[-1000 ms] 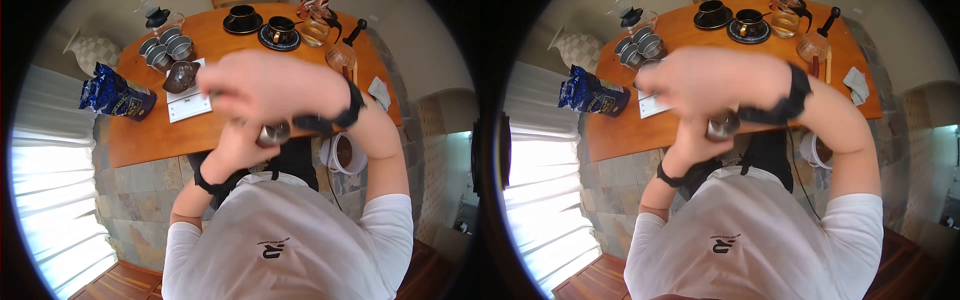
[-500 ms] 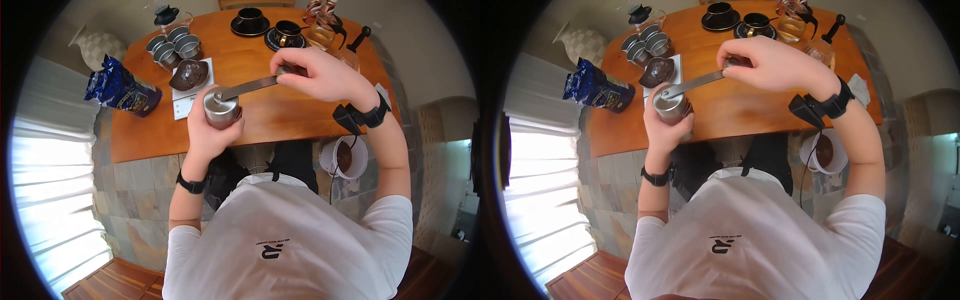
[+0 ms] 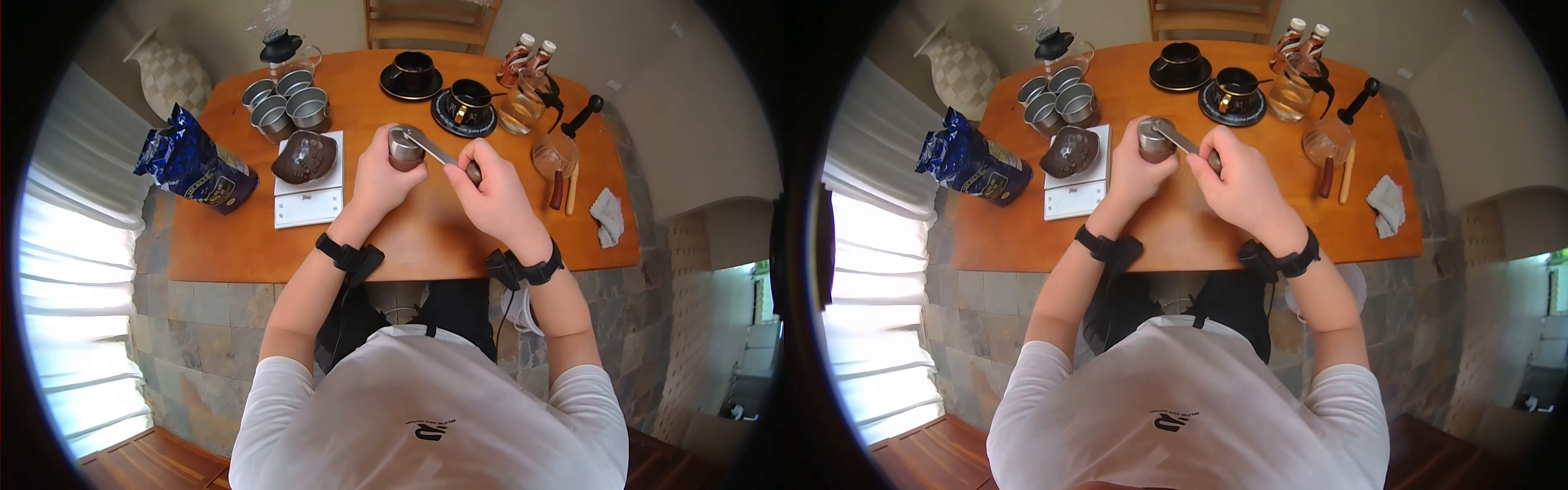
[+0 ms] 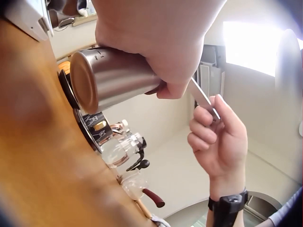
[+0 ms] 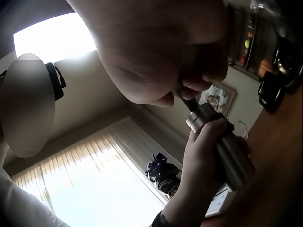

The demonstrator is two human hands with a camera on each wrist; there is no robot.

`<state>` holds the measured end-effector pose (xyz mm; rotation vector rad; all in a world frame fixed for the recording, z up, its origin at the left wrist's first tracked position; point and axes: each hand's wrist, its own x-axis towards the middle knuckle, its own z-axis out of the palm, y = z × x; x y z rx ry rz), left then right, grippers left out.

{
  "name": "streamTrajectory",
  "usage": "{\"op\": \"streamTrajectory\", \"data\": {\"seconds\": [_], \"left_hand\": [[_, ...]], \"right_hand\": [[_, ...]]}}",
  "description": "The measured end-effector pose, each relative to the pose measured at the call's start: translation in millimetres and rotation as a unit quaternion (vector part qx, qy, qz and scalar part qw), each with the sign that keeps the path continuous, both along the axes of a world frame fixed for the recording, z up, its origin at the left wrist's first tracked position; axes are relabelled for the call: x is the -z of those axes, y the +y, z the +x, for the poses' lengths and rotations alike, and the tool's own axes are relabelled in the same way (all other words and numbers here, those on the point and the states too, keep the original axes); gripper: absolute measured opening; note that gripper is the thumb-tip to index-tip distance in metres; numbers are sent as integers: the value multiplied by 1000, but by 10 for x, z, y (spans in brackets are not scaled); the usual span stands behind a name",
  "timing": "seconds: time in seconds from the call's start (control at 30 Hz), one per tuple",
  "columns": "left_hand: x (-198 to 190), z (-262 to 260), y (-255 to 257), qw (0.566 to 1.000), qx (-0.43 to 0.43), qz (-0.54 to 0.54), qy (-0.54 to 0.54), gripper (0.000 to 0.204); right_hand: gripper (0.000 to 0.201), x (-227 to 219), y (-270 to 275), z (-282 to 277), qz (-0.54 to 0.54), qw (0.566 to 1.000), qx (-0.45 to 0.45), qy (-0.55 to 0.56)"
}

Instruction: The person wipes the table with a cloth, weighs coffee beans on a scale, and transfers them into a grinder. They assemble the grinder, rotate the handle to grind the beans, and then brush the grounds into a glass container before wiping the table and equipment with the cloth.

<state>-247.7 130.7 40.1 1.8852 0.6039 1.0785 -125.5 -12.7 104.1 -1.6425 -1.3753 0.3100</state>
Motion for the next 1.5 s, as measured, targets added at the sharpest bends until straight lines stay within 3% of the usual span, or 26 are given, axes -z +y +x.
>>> {"op": "streamTrajectory", "data": {"seconds": [0.1, 0.23, 0.27, 0.33, 0.43, 0.5, 0.53, 0.6, 0.67, 0.73, 0.8, 0.83, 0.87, 0.93, 0.97, 1.13, 1.2, 1.27, 1.33, 1.5], "left_hand": [[60, 111, 45, 999, 5, 22, 39, 55], [128, 212, 16, 990, -21, 65, 127, 55], [193, 235, 14, 988, 7, 83, 133, 50], [290, 252, 18, 980, 62, 121, 147, 43], [142, 218, -10, 967, 85, 182, 159, 43], [103, 151, -19, 946, 140, 232, 179, 47], [-12, 89, -71, 957, 174, 191, 135, 50], [-208, 22, -113, 954, 208, 103, 192, 49], [-123, 37, -98, 959, 193, 87, 190, 47], [-13, 101, -37, 965, 171, 70, 184, 44], [118, 169, 76, 985, 158, 60, -35, 41], [219, 98, 154, 986, 117, 113, 46, 39], [194, 74, 192, 986, 115, 111, 46, 39], [85, 48, 250, 992, 34, 11, 119, 45], [-93, -6, 192, 992, 28, -88, 90, 51], [89, -10, 250, 987, 81, -134, 47, 54], [109, -2, 226, 990, 93, -99, 45, 53], [85, -11, 210, 986, 105, -130, 15, 54], [102, -7, 238, 981, 113, -160, -17, 55], [214, 19, 288, 971, 129, -200, -38, 58]], "right_hand": [[16, -218, 32, -119, -74, 996, 40, -44], [16, -173, 180, -381, -24, 979, 89, -180], [18, -232, 221, -475, -93, 964, 102, -229], [18, -342, 319, -552, -104, 947, 107, -285], [20, -545, 548, -354, -73, 938, 75, -331], [16, -638, 769, -130, -73, 943, 57, -319], [14, -668, 864, -15, -94, 947, 36, -305], [16, -735, 964, 88, -127, 950, 11, -286], [20, -730, 948, 57, -159, 949, -17, -272], [19, -673, 836, -127, -87, 956, -27, -278], [16, -612, 692, -282, -64, 946, -39, -315], [14, -574, 614, -303, -30, 943, -61, -327], [13, -549, 538, -304, 4, 937, -83, -338], [22, -524, 387, -249, 12, 922, -115, -369], [22, -490, 326, -212, 15, 920, -95, -380], [19, -412, 132, -48, -39, 891, -10, -452], [19, -421, 103, -11, -139, 881, 26, -451], [20, -328, 128, 32, -129, 886, 36, -445], [30, -207, 180, 69, 1, 898, 20, -440], [37, 13, 269, 127, 63, 889, -1, -453]]}}
